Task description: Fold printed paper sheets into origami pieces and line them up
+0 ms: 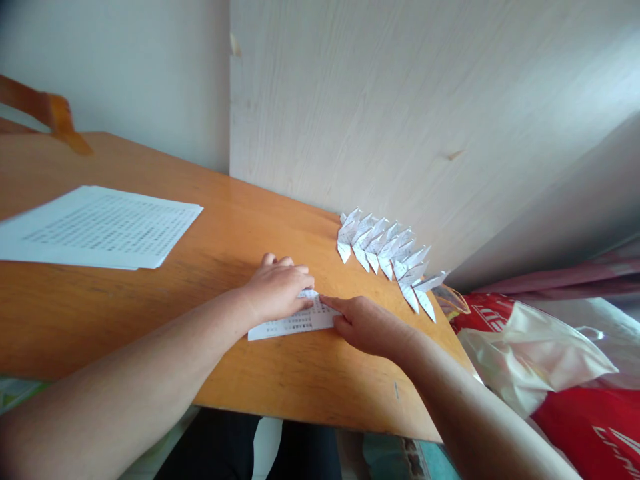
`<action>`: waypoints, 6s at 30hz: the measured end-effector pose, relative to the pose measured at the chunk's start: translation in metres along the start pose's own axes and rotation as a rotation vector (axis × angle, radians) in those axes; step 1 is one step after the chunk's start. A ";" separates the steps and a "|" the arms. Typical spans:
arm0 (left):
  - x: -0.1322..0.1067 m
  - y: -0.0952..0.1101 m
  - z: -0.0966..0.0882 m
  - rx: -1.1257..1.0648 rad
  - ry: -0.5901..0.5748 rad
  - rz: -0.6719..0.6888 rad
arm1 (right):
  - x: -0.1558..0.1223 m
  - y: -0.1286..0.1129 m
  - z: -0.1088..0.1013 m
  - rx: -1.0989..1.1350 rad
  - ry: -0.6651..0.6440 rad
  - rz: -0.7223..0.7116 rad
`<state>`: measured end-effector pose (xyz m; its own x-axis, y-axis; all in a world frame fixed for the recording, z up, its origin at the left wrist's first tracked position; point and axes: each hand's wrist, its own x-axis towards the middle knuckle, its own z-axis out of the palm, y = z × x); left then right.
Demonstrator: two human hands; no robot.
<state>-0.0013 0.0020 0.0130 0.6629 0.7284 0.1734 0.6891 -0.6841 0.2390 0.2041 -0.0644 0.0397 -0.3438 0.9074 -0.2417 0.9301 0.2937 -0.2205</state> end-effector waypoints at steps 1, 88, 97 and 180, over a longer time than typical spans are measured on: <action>0.000 0.000 0.000 -0.002 -0.005 -0.002 | -0.002 0.001 0.001 0.010 0.007 -0.002; -0.128 0.072 -0.087 -0.540 -0.018 0.122 | -0.123 -0.093 0.060 0.540 0.711 0.050; -0.148 0.082 -0.096 -0.443 0.014 0.016 | -0.144 -0.113 0.063 0.721 0.690 0.060; -0.172 0.077 -0.081 -1.001 0.249 -0.197 | -0.117 -0.132 0.107 1.555 0.716 -0.017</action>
<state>-0.0861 -0.1733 0.0793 0.4077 0.8886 0.2102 0.1467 -0.2909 0.9454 0.1081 -0.2412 -0.0042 0.1735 0.9782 0.1145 -0.2132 0.1508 -0.9653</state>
